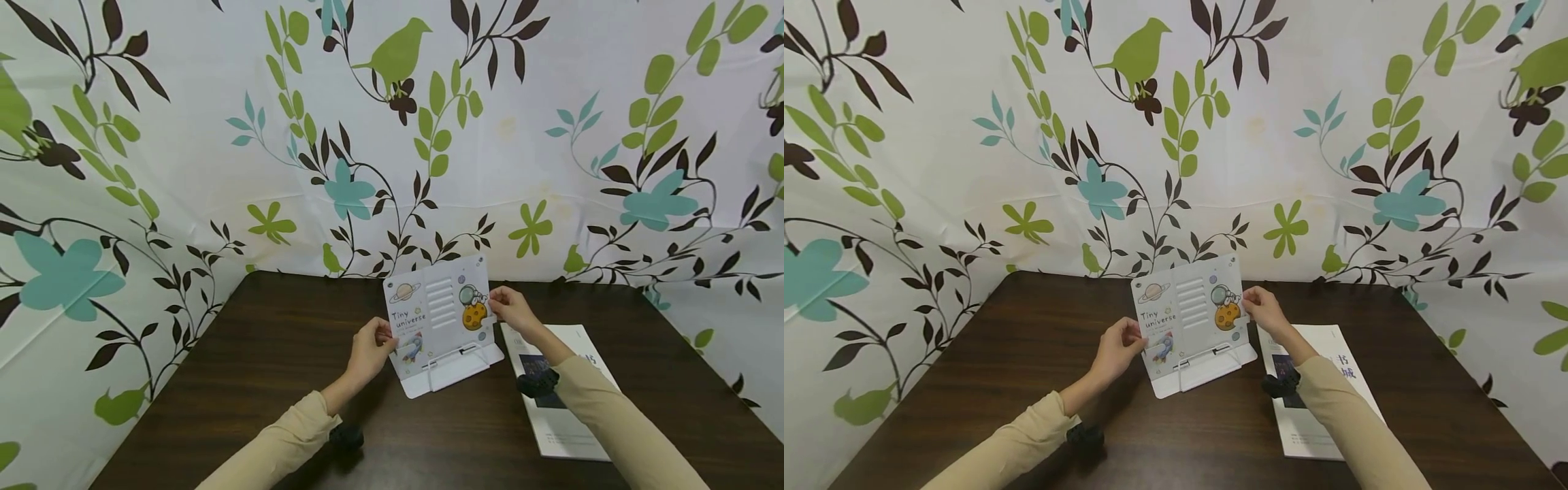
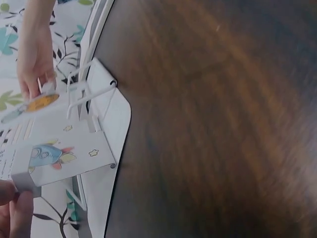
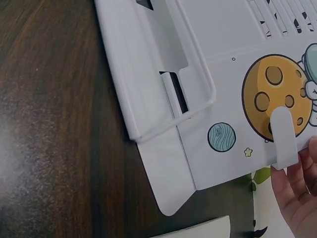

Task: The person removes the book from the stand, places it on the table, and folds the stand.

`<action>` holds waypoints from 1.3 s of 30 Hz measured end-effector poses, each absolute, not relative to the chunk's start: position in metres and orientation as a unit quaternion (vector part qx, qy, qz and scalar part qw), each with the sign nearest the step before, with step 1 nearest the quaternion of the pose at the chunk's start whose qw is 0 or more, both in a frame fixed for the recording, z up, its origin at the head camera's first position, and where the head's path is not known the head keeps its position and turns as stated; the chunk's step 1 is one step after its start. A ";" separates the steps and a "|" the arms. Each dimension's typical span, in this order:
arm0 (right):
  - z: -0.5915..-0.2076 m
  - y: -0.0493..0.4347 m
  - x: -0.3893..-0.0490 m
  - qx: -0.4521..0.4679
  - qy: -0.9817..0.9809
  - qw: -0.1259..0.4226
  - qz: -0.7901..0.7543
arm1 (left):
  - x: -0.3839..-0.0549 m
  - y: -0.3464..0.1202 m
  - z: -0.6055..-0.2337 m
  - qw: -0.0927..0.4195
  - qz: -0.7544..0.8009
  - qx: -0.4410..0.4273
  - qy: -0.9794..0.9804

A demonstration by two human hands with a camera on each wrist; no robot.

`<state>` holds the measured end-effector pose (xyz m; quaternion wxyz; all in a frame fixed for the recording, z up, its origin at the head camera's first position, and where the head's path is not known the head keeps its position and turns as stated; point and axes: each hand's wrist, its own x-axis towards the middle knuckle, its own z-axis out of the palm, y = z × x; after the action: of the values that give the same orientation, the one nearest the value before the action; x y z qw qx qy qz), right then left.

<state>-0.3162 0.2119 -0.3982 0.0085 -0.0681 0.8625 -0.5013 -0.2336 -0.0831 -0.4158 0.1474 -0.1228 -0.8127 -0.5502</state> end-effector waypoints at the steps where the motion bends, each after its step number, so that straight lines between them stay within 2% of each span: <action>1: -0.398 0.212 -0.317 -0.067 0.862 0.009 -0.502 | -0.232 -0.082 -0.416 0.145 -0.552 -0.123 -0.812; 11: -0.397 0.210 -0.319 -0.066 0.858 0.002 -0.510 | -0.202 -0.069 -0.400 0.105 -0.615 -0.127 -0.771; 19: -0.400 0.207 -0.323 -0.068 0.853 -0.010 -0.517 | -0.200 -0.060 -0.423 0.097 -0.637 -0.109 -0.757; 27: -0.402 0.207 -0.324 -0.066 0.857 -0.010 -0.512 | -0.193 -0.055 -0.421 0.072 -0.654 -0.117 -0.744; 30: -0.399 0.210 -0.319 -0.068 0.859 -0.007 -0.507 | -0.190 -0.059 -0.409 0.067 -0.649 -0.125 -0.747; 34: -0.391 0.215 -0.307 -0.065 0.862 -0.020 -0.503 | -0.193 -0.068 -0.388 0.083 -0.638 -0.134 -0.754; 39: -0.385 0.218 -0.286 -0.055 0.850 -0.018 -0.524 | -0.218 -0.081 -0.369 0.129 -0.632 -0.157 -0.748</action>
<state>-0.2862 0.2179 -0.3851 -0.0178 -0.0546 0.8496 -0.5243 -0.2180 -0.0811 -0.3688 0.1290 -0.1569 -0.7478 -0.6321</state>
